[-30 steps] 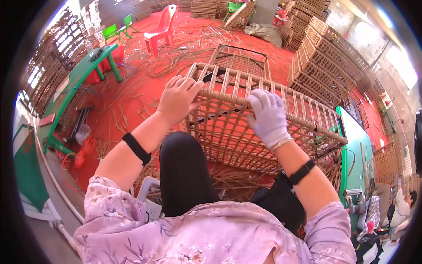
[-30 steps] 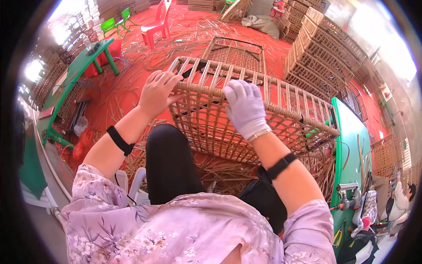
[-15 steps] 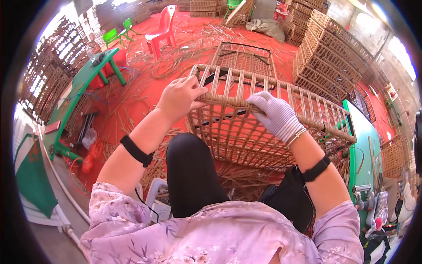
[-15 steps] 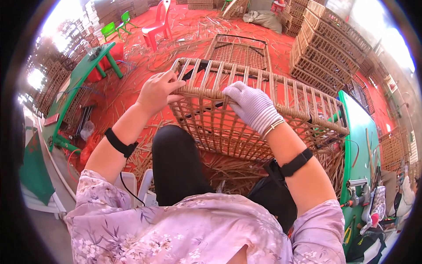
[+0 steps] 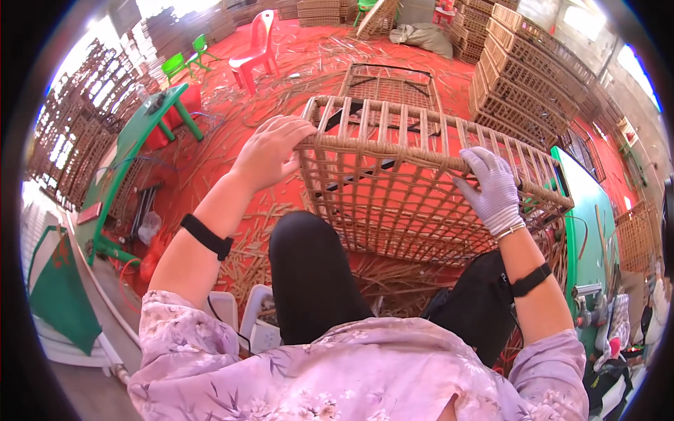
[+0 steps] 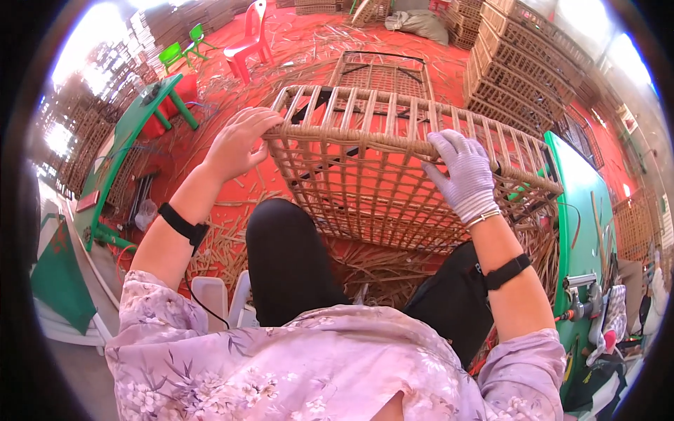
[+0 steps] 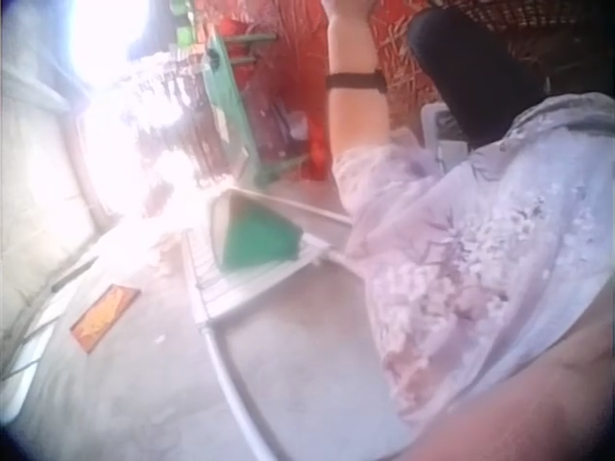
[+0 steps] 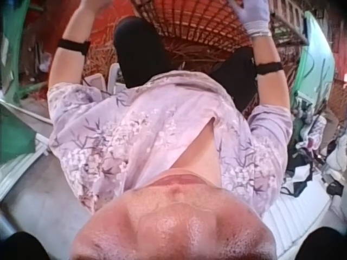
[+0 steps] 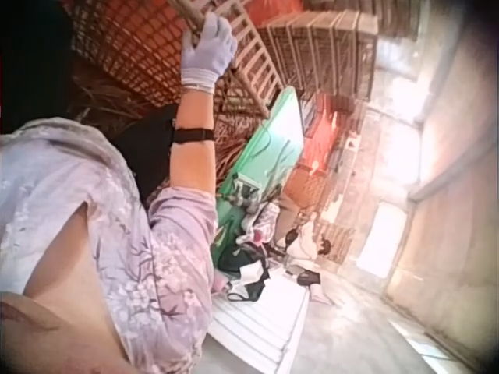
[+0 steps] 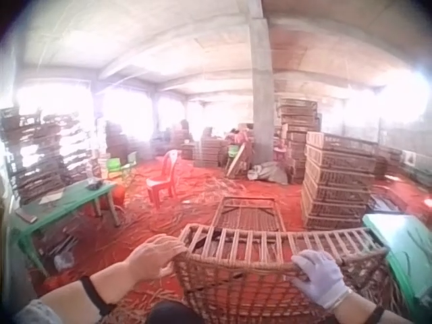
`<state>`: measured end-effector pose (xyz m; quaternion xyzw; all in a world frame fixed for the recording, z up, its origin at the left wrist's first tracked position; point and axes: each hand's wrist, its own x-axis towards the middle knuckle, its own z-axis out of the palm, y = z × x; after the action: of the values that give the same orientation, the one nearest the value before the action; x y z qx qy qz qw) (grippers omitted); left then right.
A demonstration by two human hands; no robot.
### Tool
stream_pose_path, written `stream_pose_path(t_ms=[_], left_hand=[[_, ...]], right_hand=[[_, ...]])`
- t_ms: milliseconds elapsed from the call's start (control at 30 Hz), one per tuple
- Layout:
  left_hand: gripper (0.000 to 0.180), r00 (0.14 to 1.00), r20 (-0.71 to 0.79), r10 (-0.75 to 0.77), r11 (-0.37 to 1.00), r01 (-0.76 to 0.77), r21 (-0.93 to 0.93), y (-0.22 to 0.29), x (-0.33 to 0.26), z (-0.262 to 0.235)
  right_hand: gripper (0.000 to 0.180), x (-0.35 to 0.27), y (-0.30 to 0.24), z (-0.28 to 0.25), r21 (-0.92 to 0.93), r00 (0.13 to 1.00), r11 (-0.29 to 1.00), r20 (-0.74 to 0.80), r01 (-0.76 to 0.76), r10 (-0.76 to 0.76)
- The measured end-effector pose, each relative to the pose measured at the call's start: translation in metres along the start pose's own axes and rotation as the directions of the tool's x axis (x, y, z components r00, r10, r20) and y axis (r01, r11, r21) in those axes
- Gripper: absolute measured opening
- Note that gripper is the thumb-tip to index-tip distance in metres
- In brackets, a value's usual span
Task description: Assembling and weaving wicker furniture components using a pneumatic stapler and hand tools in a factory setting.
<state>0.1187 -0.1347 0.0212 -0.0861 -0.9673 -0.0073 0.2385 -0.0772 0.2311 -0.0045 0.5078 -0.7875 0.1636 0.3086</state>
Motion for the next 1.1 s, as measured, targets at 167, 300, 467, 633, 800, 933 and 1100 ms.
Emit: stream_pose_path(t_ms=[167,300,467,633,800,933,1100], left_hand=[[0.043,0.998,-0.066,0.007,1.0,-0.005,0.025,0.004,0.003,0.006],[0.04,0.999,-0.022,0.025,1.0,-0.025,-0.001,0.0,-0.001,-0.002],[0.038,0.998,0.054,0.024,1.0,-0.023,-0.013,0.017,0.013,-0.018],[0.037,0.995,-0.103,-0.009,1.0,0.011,0.017,0.058,0.029,-0.018],[0.044,0.993,-0.037,0.11,0.982,-0.114,-0.148,0.128,0.088,0.026],[0.051,0.983,-0.048,0.178,0.982,-0.181,-0.06,0.176,0.122,0.062],[0.054,0.955,-0.067,0.288,0.955,-0.28,0.101,0.183,0.136,0.068]], right_hand=[[0.041,-0.002,-0.013,-0.003,-0.096,1.0,0.995,-0.014,-0.001,-0.001],[0.039,-0.002,-0.004,-0.003,-0.03,1.0,1.0,0.026,-0.003,0.004],[0.04,-0.013,0.002,-0.012,0.051,0.999,0.998,0.044,0.027,-0.029],[0.051,-0.042,0.022,-0.034,-0.071,0.998,0.996,-0.021,-0.062,0.061],[0.051,-0.053,0.043,-0.03,-0.172,0.988,0.973,-0.048,-0.153,0.147],[0.045,-0.046,0.038,-0.025,-0.179,0.988,0.972,-0.049,-0.155,0.148],[0.042,-0.06,0.048,-0.026,-0.132,0.991,0.989,-0.125,-0.066,0.049]])
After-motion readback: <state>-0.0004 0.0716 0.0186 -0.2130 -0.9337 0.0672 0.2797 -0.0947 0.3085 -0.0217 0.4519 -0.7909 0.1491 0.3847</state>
